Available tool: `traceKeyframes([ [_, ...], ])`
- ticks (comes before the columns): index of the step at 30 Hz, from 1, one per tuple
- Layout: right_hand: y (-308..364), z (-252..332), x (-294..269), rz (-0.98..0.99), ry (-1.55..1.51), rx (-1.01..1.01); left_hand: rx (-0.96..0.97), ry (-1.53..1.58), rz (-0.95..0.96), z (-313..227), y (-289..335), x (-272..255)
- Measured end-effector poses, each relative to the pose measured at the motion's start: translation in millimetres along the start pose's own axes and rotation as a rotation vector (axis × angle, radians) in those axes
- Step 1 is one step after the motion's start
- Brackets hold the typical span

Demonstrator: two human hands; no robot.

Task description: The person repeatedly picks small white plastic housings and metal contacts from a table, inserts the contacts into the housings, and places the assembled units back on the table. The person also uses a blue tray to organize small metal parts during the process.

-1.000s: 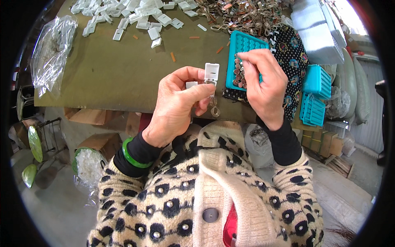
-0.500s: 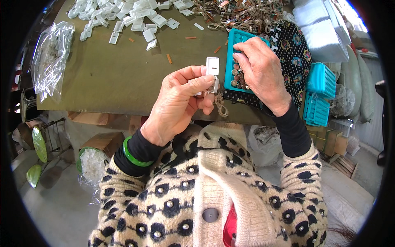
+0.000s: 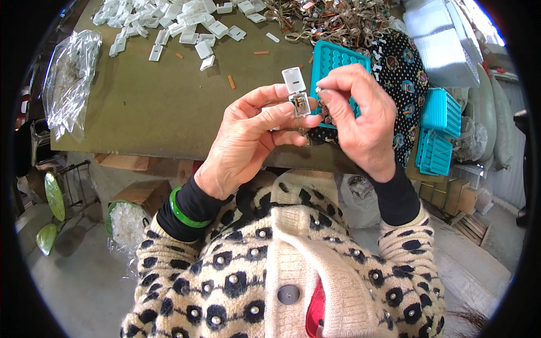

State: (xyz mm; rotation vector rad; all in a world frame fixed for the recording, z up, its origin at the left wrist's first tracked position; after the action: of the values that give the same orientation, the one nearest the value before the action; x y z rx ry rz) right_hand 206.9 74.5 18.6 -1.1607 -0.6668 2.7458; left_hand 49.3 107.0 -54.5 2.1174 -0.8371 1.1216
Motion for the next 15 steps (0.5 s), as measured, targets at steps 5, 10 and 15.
traceKeyframes([
  [5, 10, 10, 16, -0.101, 0.052, -0.104, 0.024, 0.032, 0.015, 3, 1, -5],
  [10, 16, 13, 25, -0.178, 0.102, -0.123, 0.033, 0.030, -0.031, 4, 3, -7],
  [15, 16, 20, 27, -0.176, 0.123, -0.190, 0.079, 0.001, -0.012, 4, 7, -4],
])
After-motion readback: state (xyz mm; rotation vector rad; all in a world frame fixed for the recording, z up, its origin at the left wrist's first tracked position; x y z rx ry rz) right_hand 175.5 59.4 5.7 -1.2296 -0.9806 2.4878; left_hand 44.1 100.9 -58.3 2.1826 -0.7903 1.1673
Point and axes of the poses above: each hand's wrist, its own y-axis away from the middle knuckle, its own x-axis out of the palm, z = x × y, the point moved 4 cm from there along -y, towards the middle knuckle, and after that the axes turned 4 degrees about z, right-handed, at the moved point
